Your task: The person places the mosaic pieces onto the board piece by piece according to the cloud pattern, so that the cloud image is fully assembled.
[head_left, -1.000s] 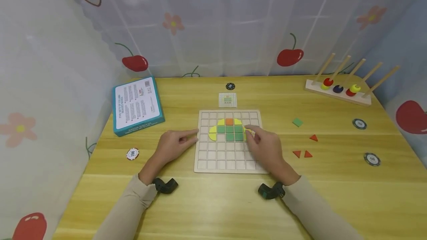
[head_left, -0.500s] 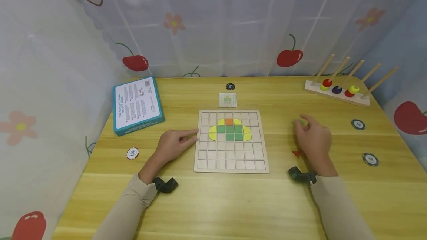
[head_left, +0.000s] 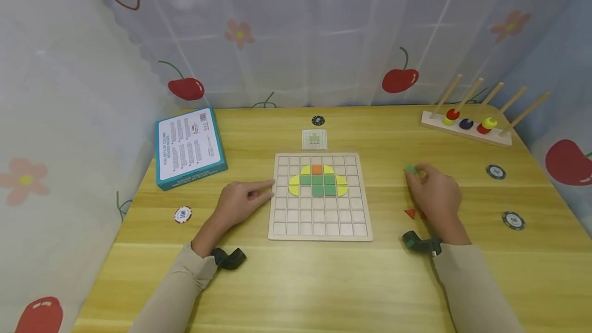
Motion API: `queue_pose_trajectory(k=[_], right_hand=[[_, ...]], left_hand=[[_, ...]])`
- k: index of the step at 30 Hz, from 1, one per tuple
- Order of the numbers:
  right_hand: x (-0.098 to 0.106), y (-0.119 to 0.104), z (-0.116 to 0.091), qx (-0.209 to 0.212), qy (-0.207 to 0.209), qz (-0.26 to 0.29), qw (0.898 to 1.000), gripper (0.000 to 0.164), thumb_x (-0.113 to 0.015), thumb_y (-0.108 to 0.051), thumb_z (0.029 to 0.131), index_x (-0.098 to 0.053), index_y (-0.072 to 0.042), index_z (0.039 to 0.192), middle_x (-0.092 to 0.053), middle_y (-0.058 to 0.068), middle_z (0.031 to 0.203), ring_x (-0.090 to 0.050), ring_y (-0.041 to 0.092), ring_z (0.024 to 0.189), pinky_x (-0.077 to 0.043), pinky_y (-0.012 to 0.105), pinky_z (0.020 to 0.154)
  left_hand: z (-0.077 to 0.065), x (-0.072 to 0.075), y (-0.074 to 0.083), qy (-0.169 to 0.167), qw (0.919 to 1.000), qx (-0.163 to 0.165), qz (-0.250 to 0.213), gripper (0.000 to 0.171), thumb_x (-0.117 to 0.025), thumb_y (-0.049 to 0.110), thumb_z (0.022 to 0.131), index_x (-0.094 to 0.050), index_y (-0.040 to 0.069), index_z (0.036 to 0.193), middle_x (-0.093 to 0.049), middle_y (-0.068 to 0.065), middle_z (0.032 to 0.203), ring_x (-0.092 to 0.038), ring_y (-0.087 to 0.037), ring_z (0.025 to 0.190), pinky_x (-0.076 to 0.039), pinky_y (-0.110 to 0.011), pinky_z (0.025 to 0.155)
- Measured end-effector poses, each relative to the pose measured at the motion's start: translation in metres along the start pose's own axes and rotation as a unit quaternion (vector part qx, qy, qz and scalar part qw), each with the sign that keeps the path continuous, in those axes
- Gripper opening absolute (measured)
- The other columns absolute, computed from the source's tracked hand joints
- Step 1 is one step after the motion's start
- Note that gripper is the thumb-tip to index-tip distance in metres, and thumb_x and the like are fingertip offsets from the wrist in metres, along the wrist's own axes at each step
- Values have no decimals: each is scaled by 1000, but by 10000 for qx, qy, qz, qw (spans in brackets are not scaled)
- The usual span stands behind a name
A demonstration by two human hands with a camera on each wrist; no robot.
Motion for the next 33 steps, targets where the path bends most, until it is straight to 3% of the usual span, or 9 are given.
queue_pose_trajectory(k=[13,17,24,33], right_hand=[[5,-16,-5,168,-252,86,9995,47,-57,-39,104,-66,3,120,-45,2,53,-41,19,44,-27,32,42],[0,-33,-9,728,-101,352,9967,41,-63,-39,101,-69,-1,116,-46,-1,54,-40,17,45,-29,32,42],[-24,-84,-26,1926,-317,832,9772,33,-74,-32,95,-73,-6,114,-43,-6,55,-35,11,46,-29,30,46],[-49,-141,-47,2447,-987,907,9603,31,-74,-37,95,-76,-15,116,-42,-10,54,-36,8,49,-29,28,47]], left_hand=[[0,-1,-1,6,10000,-18,35,32,-73,40,96,-75,29,126,-38,12,52,-31,-5,48,-27,-27,50],[2,-2,-1,-16,10000,-9,38,32,-73,42,96,-75,30,126,-39,12,53,-31,-5,48,-27,-27,50],[1,-3,2,1,10000,43,70,32,-73,41,96,-76,29,126,-39,13,53,-32,-5,49,-27,-27,51],[1,-1,1,28,10000,-9,36,33,-73,42,96,-75,30,126,-38,13,53,-31,-5,48,-27,-27,50]])
Point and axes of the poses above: each hand's wrist, its own z-axis towards the middle knuckle, its own x-axis out of the back of the hand, y = z × x, the point moved 1 cm from there along z, towards the middle knuckle
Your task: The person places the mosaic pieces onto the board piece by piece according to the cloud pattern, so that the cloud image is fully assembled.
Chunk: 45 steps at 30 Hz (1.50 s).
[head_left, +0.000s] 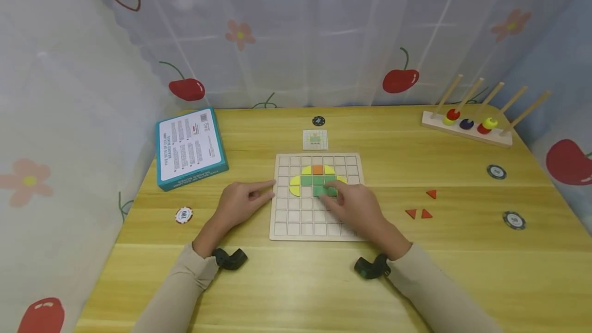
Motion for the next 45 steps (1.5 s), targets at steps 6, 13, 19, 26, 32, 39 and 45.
queue_pose_trajectory(k=[6,13,19,26,32,39,45], right_hand=[[-16,-12,15,136,-133,162,9997,30,-74,-37,95,-76,-16,116,-45,-11,56,-39,7,50,-32,27,46],[-29,-13,17,402,99,-157,9990,30,-74,-37,95,-77,-17,117,-44,-13,55,-39,5,49,-31,26,43],[-33,-9,13,671,577,108,9960,30,-75,-34,94,-78,-16,118,-44,-15,54,-35,2,47,-28,24,42],[-24,0,-4,924,1710,608,9790,20,-80,-17,89,-80,-11,108,-35,-14,52,-25,0,46,-23,22,42],[-1,23,-37,714,2078,520,9742,22,-81,-12,86,-80,-9,109,-38,-12,55,-29,1,48,-23,20,43],[15,35,-65,487,1886,129,9808,26,-81,-13,84,-80,-11,110,-38,-13,55,-29,3,48,-23,20,44],[-4,3,-52,1449,1400,-442,9785,34,-75,-23,88,-78,-10,119,-70,1,67,-56,8,51,-39,24,43]], left_hand=[[0,-1,0,-58,10000,55,-17,33,-73,41,96,-75,29,126,-39,13,53,-32,-5,49,-28,-28,51],[-1,0,0,-34,10000,81,-23,32,-74,41,95,-76,30,125,-39,13,53,-33,-5,49,-28,-28,51],[-1,-1,0,-39,10000,78,-19,32,-74,41,95,-76,30,125,-38,13,53,-33,-4,49,-28,-27,51],[-1,1,0,-3,10000,-2,24,32,-74,40,95,-76,29,125,-39,13,53,-34,-5,49,-29,-27,50],[0,0,0,5,10000,-68,47,32,-73,41,96,-76,29,125,-40,13,53,-35,-5,49,-29,-27,50],[0,1,0,-13,10000,-42,34,32,-74,42,95,-76,30,125,-39,13,52,-34,-5,49,-29,-28,50],[1,0,-1,-6,10000,-58,-28,32,-74,40,95,-76,30,125,-39,13,53,-33,-5,50,-28,-28,50]])
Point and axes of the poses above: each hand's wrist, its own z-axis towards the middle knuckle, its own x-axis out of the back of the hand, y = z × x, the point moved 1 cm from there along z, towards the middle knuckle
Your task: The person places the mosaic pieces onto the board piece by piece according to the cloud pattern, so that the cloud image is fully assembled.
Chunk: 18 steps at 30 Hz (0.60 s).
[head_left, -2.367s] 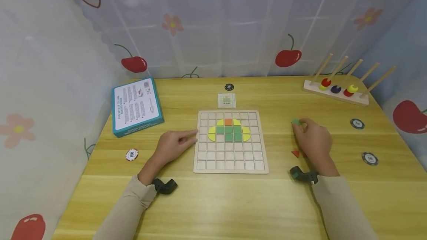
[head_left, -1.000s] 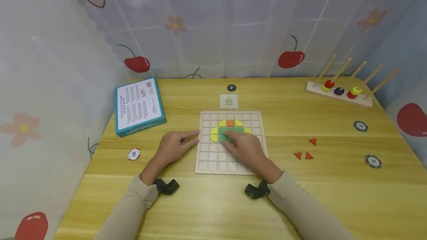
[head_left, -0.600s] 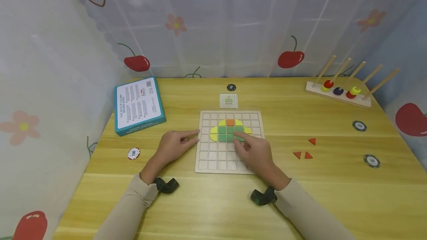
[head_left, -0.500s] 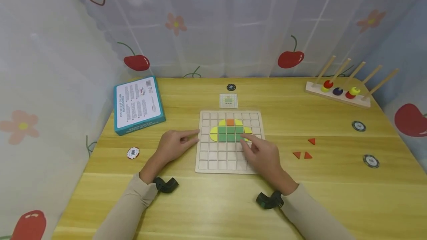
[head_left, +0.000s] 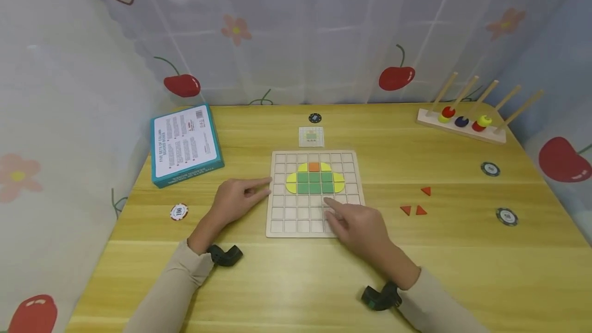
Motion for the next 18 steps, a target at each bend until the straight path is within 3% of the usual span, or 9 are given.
queue_pose_trajectory(k=[2,7,8,13,18], right_hand=[[-9,-11,9,-15,-268,-147,9995,36,-71,-27,92,-76,-11,123,-68,-1,64,-56,9,51,-37,25,41],[-28,-25,26,-346,-822,-574,9944,36,-64,-33,97,-73,-13,126,-47,-7,50,-37,8,44,-25,26,38],[-30,-25,27,-370,-840,-621,9938,36,-64,-33,97,-73,-13,125,-49,-6,50,-37,8,43,-26,26,38],[-32,-23,26,-372,-546,-434,9969,35,-66,-29,95,-74,-12,124,-41,-9,48,-28,6,43,-22,25,37],[-17,-13,12,-390,34,19,9992,32,-69,-23,92,-76,-9,120,-34,-13,52,-27,4,46,-22,22,40]], left_hand=[[0,0,-1,-3,10000,-1,4,31,-74,40,95,-76,30,125,-39,13,53,-33,-5,49,-28,-28,50],[0,0,-1,-13,10000,26,25,31,-74,40,95,-76,29,124,-39,13,53,-34,-6,49,-29,-28,50],[0,0,-1,-18,10000,31,35,32,-74,41,95,-76,29,125,-39,13,53,-34,-6,49,-29,-28,50],[1,1,-1,-4,10000,11,52,32,-73,42,96,-76,30,126,-40,12,53,-34,-5,49,-29,-28,50],[0,1,-2,-65,10000,21,11,33,-72,43,96,-76,28,126,-40,12,53,-34,-5,49,-29,-28,50]])
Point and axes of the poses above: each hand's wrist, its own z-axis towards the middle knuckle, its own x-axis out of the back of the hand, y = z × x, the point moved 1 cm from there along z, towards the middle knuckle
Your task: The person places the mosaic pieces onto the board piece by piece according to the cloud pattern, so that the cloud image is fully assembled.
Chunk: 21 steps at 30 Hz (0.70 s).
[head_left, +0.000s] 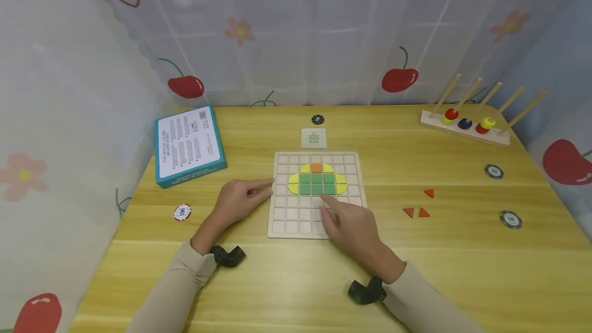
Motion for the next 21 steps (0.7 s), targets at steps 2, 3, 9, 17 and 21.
queue_pose_trajectory(k=[2,3,9,17,21], right_hand=[[11,8,-9,-134,159,67,9998,30,-71,-21,91,-78,-9,117,-38,-13,53,-29,3,46,-23,21,41],[18,13,-14,-258,205,68,9994,29,-72,-20,90,-78,-9,116,-39,-12,53,-29,3,46,-24,22,41],[63,52,-42,-1492,221,-217,9883,25,-75,-17,90,-78,-6,112,-39,-14,53,-30,3,45,-25,25,42],[106,85,-66,-2848,-486,-320,9568,31,-73,-36,97,-76,-11,114,-39,-6,53,-32,10,45,-25,29,43],[111,88,-68,-2990,-732,-246,9511,33,-71,-40,97,-76,-13,116,-39,-6,53,-32,12,46,-25,29,43]], left_hand=[[-1,-1,0,-23,10000,15,16,33,-72,43,96,-76,28,126,-40,13,53,-34,-5,49,-29,-27,50],[-1,-2,0,-11,10000,3,27,33,-72,43,96,-76,28,126,-41,13,53,-35,-5,49,-29,-27,50],[-1,-2,0,141,9998,-89,65,32,-74,41,95,-76,29,124,-43,14,54,-37,-6,50,-31,-29,50],[-1,0,3,64,10000,-10,7,32,-75,39,95,-76,28,125,-42,14,54,-37,-6,50,-30,-28,50],[0,0,4,87,10000,-20,9,32,-75,39,95,-76,28,125,-42,13,53,-36,-6,49,-30,-28,51]])
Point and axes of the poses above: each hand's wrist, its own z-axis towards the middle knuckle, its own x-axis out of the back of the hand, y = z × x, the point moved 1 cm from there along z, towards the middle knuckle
